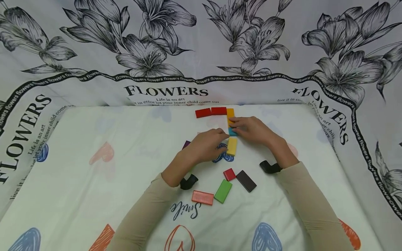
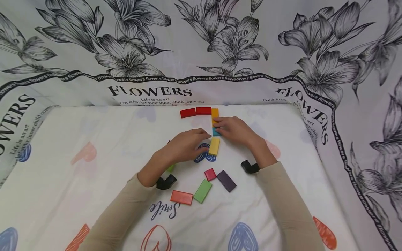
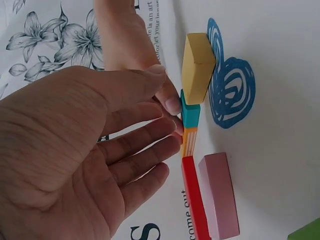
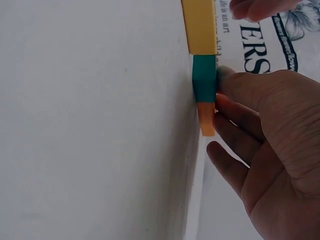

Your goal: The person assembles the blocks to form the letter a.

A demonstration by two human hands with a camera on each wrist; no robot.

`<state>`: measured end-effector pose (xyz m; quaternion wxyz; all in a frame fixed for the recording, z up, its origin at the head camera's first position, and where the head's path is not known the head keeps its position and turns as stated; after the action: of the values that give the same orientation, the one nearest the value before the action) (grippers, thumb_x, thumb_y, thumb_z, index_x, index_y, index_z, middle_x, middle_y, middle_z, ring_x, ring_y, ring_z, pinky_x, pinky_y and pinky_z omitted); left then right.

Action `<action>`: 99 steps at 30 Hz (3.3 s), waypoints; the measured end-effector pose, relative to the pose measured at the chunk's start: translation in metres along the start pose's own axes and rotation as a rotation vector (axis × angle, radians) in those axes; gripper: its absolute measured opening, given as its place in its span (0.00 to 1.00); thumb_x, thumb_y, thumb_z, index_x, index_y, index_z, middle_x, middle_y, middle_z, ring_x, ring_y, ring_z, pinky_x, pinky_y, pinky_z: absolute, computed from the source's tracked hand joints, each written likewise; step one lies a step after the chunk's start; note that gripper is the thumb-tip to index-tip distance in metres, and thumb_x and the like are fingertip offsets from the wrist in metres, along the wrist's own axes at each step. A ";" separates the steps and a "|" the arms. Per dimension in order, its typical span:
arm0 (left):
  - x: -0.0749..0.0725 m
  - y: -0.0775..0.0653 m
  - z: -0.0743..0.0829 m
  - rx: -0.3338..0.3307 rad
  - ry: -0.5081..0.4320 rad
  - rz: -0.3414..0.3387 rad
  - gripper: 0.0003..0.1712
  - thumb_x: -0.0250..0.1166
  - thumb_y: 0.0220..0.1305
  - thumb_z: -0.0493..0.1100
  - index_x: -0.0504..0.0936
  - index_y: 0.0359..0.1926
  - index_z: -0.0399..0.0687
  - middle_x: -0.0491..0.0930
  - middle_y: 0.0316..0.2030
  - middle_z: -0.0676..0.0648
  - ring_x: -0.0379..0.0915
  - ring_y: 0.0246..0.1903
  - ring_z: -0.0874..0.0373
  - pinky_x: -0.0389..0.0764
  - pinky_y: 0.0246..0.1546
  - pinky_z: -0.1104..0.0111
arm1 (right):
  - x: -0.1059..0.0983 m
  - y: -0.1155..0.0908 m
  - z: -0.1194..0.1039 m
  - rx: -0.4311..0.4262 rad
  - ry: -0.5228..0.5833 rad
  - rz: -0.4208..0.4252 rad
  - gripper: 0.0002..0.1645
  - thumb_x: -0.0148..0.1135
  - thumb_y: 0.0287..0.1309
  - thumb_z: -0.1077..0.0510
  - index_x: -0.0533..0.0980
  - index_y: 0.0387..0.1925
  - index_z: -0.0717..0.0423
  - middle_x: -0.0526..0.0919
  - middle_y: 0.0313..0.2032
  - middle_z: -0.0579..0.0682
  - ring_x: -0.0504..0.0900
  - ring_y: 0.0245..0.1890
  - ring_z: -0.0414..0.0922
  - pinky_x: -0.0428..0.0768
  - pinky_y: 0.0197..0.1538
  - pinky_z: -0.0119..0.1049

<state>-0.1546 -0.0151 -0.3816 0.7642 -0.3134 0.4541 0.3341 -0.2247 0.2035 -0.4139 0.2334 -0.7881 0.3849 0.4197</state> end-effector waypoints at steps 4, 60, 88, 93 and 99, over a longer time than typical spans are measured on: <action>0.001 0.001 0.000 0.008 0.011 0.002 0.31 0.69 0.73 0.52 0.77 0.72 0.48 0.80 0.66 0.46 0.78 0.63 0.54 0.82 0.67 0.60 | -0.002 0.002 -0.001 0.000 0.007 -0.005 0.21 0.65 0.73 0.58 0.82 0.64 0.55 0.77 0.73 0.52 0.73 0.76 0.57 0.72 0.77 0.58; 0.019 0.017 0.008 0.055 0.169 0.004 0.29 0.73 0.68 0.56 0.83 0.64 0.48 0.81 0.64 0.48 0.79 0.60 0.56 0.85 0.60 0.66 | 0.007 0.007 0.007 -0.036 0.066 -0.011 0.23 0.65 0.73 0.59 0.80 0.66 0.56 0.76 0.73 0.54 0.72 0.76 0.59 0.69 0.78 0.60; 0.021 0.024 0.013 0.092 0.203 0.028 0.16 0.67 0.75 0.47 0.89 0.58 0.49 0.81 0.69 0.50 0.83 0.58 0.55 0.86 0.58 0.69 | 0.002 0.002 0.007 -0.024 0.037 0.007 0.22 0.66 0.72 0.61 0.81 0.64 0.58 0.76 0.73 0.55 0.73 0.75 0.60 0.71 0.76 0.60; 0.023 0.025 0.014 0.094 0.220 0.044 0.18 0.67 0.75 0.49 0.88 0.59 0.49 0.81 0.69 0.50 0.83 0.57 0.55 0.86 0.57 0.69 | 0.000 0.001 0.006 -0.008 0.037 0.009 0.22 0.66 0.72 0.61 0.81 0.64 0.58 0.76 0.73 0.55 0.72 0.76 0.60 0.70 0.77 0.60; 0.023 0.024 0.017 0.078 0.226 0.045 0.17 0.68 0.74 0.48 0.89 0.58 0.48 0.83 0.66 0.50 0.83 0.58 0.55 0.85 0.59 0.69 | 0.003 0.002 0.008 0.002 0.054 0.004 0.22 0.66 0.72 0.62 0.81 0.65 0.58 0.76 0.73 0.55 0.72 0.76 0.60 0.70 0.77 0.60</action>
<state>-0.1566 0.0170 -0.3999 0.7122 -0.3086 0.5568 0.2959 -0.2287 0.2069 -0.4203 0.2228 -0.7982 0.3933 0.3982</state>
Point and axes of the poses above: each hand's wrist, its own y-axis towards the middle knuckle, its own x-axis out of the palm, z = x × y, the point moved 1 cm from there along y, towards the middle knuckle
